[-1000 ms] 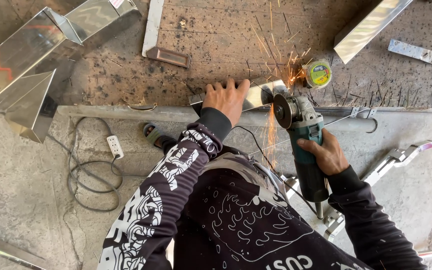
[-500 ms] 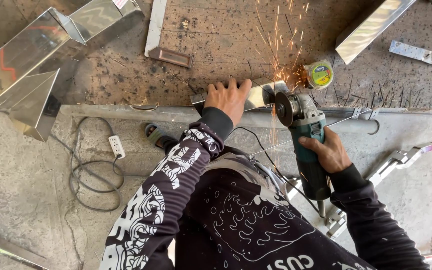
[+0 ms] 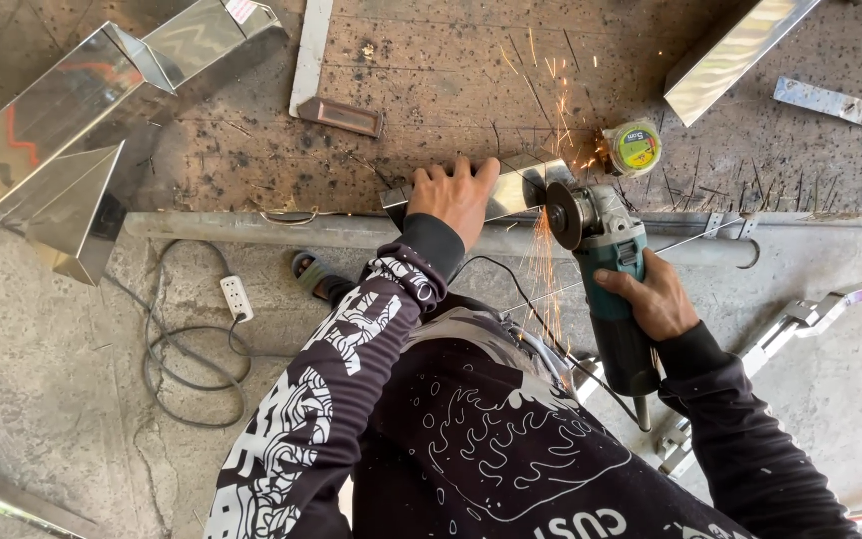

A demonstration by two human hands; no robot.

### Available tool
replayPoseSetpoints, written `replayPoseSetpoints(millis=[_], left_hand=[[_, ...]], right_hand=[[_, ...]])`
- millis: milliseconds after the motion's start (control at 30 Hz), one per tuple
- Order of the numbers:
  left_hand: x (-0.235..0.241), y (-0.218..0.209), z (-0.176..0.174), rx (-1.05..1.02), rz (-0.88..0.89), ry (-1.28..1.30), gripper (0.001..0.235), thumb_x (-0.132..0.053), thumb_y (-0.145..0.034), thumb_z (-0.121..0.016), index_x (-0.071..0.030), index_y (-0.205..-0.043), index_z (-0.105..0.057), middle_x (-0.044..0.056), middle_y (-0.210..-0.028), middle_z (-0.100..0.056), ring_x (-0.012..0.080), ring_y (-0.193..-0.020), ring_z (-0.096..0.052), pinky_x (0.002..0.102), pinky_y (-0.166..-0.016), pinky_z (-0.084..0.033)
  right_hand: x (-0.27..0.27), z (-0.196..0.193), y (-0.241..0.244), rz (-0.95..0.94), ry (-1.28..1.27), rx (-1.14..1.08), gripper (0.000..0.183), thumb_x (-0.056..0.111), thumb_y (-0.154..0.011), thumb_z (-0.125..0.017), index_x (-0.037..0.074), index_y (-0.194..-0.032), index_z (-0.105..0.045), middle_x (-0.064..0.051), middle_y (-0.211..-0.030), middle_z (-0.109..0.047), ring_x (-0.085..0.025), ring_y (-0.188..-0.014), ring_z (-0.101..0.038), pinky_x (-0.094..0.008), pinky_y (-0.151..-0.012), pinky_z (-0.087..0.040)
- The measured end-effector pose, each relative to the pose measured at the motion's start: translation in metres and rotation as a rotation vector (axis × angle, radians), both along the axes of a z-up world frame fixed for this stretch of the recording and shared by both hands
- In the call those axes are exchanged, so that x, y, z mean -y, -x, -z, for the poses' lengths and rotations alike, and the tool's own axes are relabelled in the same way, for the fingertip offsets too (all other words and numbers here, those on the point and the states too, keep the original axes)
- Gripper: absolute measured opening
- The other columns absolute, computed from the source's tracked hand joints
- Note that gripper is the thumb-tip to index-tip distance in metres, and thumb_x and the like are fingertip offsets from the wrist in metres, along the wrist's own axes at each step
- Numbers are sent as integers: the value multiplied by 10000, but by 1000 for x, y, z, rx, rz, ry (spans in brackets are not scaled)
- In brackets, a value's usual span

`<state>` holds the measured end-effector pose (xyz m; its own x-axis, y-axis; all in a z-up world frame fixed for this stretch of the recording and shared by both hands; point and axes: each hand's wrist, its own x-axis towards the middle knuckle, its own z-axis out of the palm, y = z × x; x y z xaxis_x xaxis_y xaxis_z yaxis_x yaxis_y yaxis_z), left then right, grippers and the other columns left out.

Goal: Using an angle grinder to cut a rectangular metal tube along marked lines on a workbench.

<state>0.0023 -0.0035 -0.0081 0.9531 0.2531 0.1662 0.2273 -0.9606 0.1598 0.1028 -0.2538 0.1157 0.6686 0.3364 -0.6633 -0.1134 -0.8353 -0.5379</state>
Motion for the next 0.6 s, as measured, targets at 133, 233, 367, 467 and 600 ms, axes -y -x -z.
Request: replayPoseSetpoints(millis=[133,233,367,467,600], left_hand=[[-2,1,-7,-73,18,34,160,-129,-995,-583,-101,-1072,-446,183,-837,-544,481,-688,-683,584,-635,-531],[-9,-3,-20,-139,27,99,205,-162,-971,-628,-129,-1055,-444,150,-897,-533,448,-750,-674,554,-634,-526],[-24,-18,-44,-388,-46,331,526,-241,-776,-880,-124,-1120,-500,208,-1333,-380,501,-1136,-569,588,-850,-536],[-40,-33,-50,-580,47,406,844,-408,-666,-965,-111,-1330,-537,181,-1346,-374,461,-1322,-395,629,-1010,-454],[-60,-30,-50,-517,71,531,940,-471,-792,-829,-224,-1589,-396,155,-1519,-491,388,-1441,-456,582,-1104,-350]], right_hand=[[8,8,-3,8,-69,6,516,443,-768,-860,39,-1005,-643,-160,-786,-633,-316,-799,-641,-475,-786,-502],[-7,-22,19,115,-183,-42,460,406,-764,-830,65,-1029,-671,-144,-806,-660,-281,-802,-672,-452,-767,-541],[-7,-47,45,571,-428,-198,411,510,-883,-630,144,-1069,-628,-35,-850,-631,-187,-792,-681,-321,-753,-561],[21,-29,38,553,-578,-271,550,587,-865,-589,93,-1075,-705,-149,-795,-718,-257,-649,-727,-354,-585,-625],[47,-13,42,645,-616,-352,588,542,-850,-571,47,-1132,-715,-207,-839,-734,-317,-688,-747,-408,-583,-637]])
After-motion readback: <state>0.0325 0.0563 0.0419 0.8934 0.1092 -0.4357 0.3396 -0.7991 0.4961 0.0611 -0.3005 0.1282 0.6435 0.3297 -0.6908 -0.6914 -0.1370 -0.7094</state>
